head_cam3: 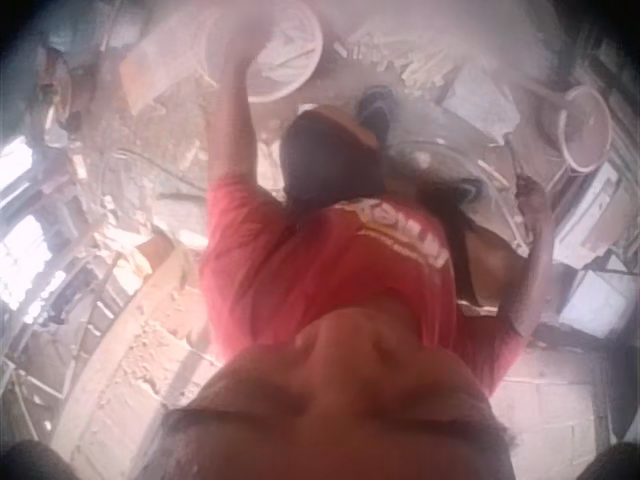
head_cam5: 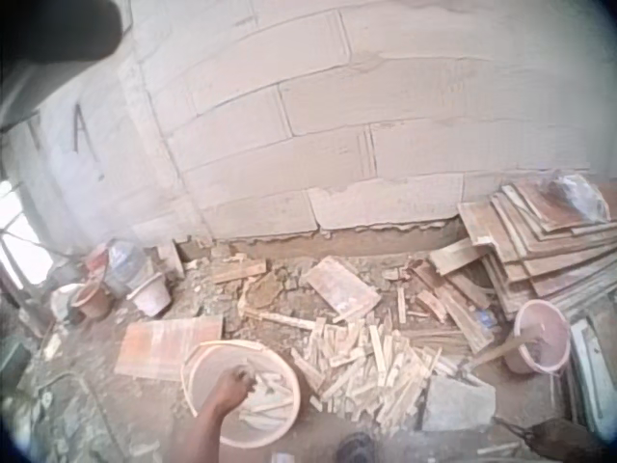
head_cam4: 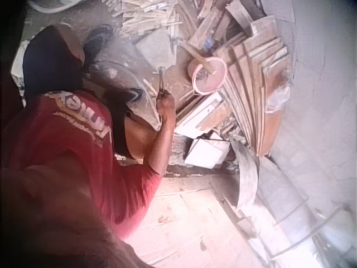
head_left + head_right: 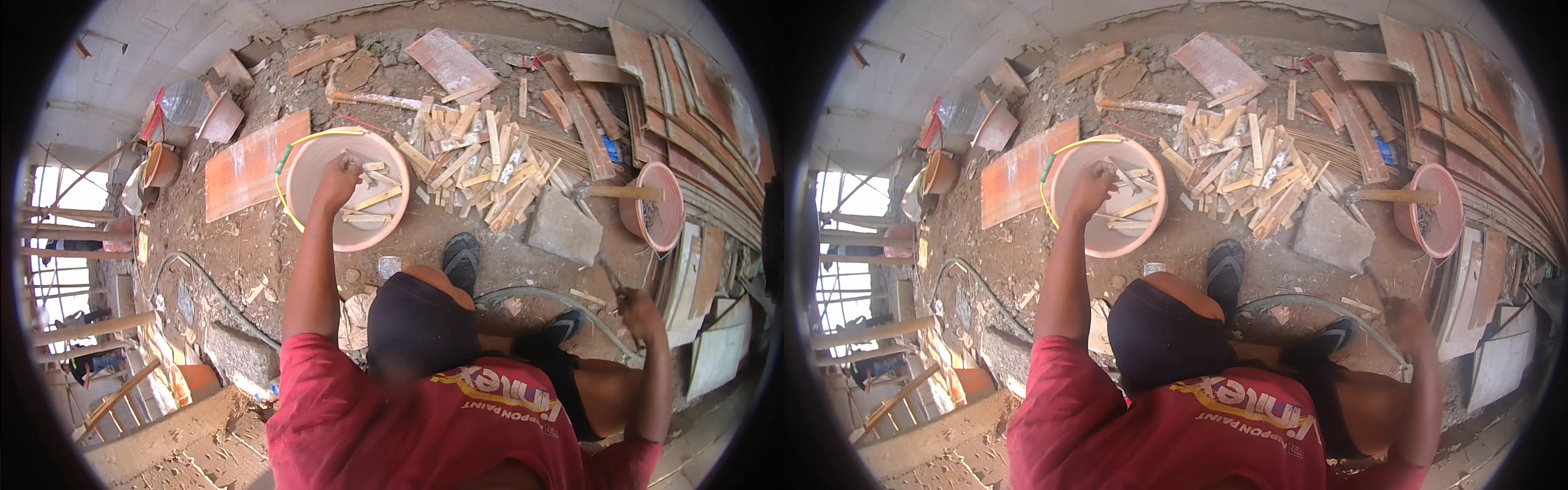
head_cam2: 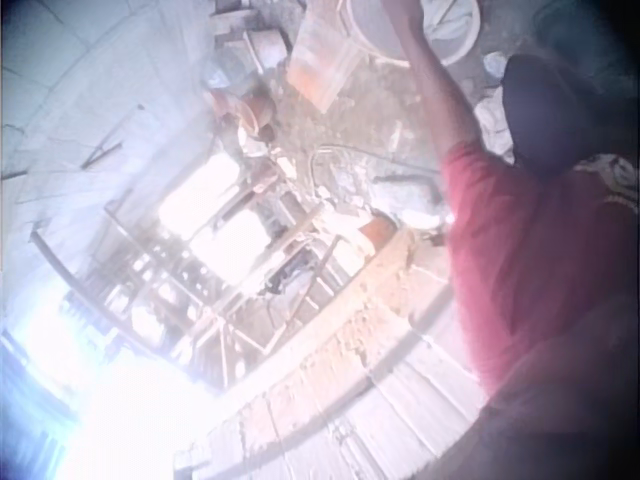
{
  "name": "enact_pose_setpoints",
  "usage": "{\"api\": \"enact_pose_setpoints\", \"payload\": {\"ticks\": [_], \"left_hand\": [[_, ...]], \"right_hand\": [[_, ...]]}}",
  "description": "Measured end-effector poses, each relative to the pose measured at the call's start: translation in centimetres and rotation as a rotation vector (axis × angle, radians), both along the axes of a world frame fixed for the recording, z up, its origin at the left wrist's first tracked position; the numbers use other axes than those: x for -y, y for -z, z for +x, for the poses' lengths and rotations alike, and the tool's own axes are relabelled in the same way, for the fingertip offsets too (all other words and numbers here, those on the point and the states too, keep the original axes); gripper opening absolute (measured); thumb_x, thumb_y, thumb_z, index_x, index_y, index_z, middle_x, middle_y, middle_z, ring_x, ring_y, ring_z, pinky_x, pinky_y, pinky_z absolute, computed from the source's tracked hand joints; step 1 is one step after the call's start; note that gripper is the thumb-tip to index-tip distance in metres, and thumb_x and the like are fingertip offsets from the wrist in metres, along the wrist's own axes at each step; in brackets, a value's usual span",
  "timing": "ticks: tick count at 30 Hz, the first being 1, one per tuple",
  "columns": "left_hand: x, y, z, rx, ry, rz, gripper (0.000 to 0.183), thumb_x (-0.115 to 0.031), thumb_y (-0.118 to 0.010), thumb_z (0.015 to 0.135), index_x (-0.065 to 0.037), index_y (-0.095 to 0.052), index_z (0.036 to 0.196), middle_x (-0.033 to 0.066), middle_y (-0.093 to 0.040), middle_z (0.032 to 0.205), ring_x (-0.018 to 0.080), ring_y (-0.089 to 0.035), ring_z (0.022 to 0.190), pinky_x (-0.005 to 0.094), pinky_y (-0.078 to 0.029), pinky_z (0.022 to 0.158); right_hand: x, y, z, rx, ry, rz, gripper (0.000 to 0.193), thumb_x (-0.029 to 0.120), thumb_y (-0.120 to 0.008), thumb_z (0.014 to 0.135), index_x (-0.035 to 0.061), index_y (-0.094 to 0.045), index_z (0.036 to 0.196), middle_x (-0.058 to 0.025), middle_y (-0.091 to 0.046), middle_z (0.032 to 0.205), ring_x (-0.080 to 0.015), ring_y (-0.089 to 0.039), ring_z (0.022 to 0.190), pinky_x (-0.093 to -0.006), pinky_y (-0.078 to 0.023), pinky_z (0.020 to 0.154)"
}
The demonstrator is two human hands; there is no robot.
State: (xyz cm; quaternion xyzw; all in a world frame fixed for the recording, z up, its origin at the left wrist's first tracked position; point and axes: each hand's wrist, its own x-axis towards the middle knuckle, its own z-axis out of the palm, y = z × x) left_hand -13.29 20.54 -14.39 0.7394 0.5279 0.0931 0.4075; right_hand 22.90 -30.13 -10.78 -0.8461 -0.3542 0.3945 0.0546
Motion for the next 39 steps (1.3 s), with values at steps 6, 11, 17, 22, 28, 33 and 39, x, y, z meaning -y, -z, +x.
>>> {"api": "enact_pose_setpoints", "payload": {"ticks": [6,11,17,22,28,33,39], "left_hand": [[-3.4,12.5,-6.6,-0.556,0.346,0.152,0.028,-0.02,-0.052,0.088,-0.004,-0.068,0.104,0.0214,-0.065,0.114,0.0362,-0.066,0.095,0.0423,-0.051,0.086],[-2.8,18.1,-4.1,-0.76,0.425,0.198,0.028,-0.019,-0.052,0.087,-0.01,-0.067,0.109,0.0144,-0.065,0.118,0.0315,-0.063,0.107,0.0423,-0.05,0.091],[-3.4,20.2,-3.9,-0.877,0.41,0.211,0.033,-0.022,-0.053,0.088,-0.01,-0.059,0.118,0.0128,-0.065,0.116,0.031,-0.064,0.106,0.0447,-0.051,0.09],[-4.0,13.9,-3.7,-0.643,0.351,0.218,0.034,-0.024,-0.054,0.087,-0.004,-0.056,0.115,0.0175,-0.067,0.102,0.035,-0.064,0.103,0.0429,-0.051,0.087],[-3.6,5.9,-4.7,0.339,-0.018,-0.125,0.038,-0.025,-0.039,0.094,-0.003,-0.05,0.123,0.0131,-0.061,0.095,0.0302,-0.063,0.092,0.0445,-0.051,0.083],[0.3,-0.5,-1.4,0.885,-0.145,-0.686,0.044,-0.019,-0.03,0.096,-0.005,-0.041,0.137,0.0116,-0.056,0.1,0.0277,-0.061,0.082,0.0454,-0.053,0.077],[4.7,-0.9,6.4,0.749,0.016,-0.87,0.043,-0.018,-0.031,0.099,-0.006,-0.037,0.139,0.0091,-0.057,0.089,0.0214,-0.06,0.073,0.039,-0.056,0.062]], "right_hand": [[0.6,8.3,-10.6,-0.126,-0.268,0.027,0.024,0.018,-0.055,0.087,-0.0007,-0.064,0.1,-0.0271,-0.065,0.096,-0.0427,-0.061,0.096,-0.0502,-0.047,0.084],[2.4,11.1,-13.3,-0.108,-0.228,-0.084,0.023,0.016,-0.053,0.085,0.0001,-0.063,0.099,-0.0259,-0.065,0.094,-0.0434,-0.063,0.092,-0.0506,-0.05,0.081],[1.9,9.9,-13.9,-0.04,-0.153,-0.158,0.024,0.016,-0.052,0.085,0.002,-0.063,0.102,-0.0263,-0.065,0.093,-0.043,-0.063,0.093,-0.0506,-0.05,0.082],[1.1,11.8,-13.8,-0.049,-0.197,-0.184,0.029,0.015,-0.052,0.084,0.0035,-0.061,0.109,-0.0262,-0.066,0.098,-0.0415,-0.063,0.097,-0.0512,-0.05,0.085],[-2.7,19.0,-14.0,-0.03,-0.227,-0.179,0.039,0.021,-0.056,0.083,0.0095,-0.059,0.12,-0.0242,-0.064,0.11,-0.042,-0.06,0.105,-0.0486,-0.05,0.089],[-5.2,23.5,-13.6,-0.082,-0.233,-0.241,0.045,0.028,-0.06,0.081,0.0111,-0.059,0.122,-0.0203,-0.065,0.114,-0.0409,-0.059,0.109,-0.0469,-0.05,0.091],[-3.5,27.2,-11.3,-0.166,-0.193,-0.137,0.059,0.043,-0.065,0.082,0.0116,-0.053,0.131,-0.0199,-0.058,0.126,-0.0402,-0.055,0.116,-0.0473,-0.048,0.094]]}}
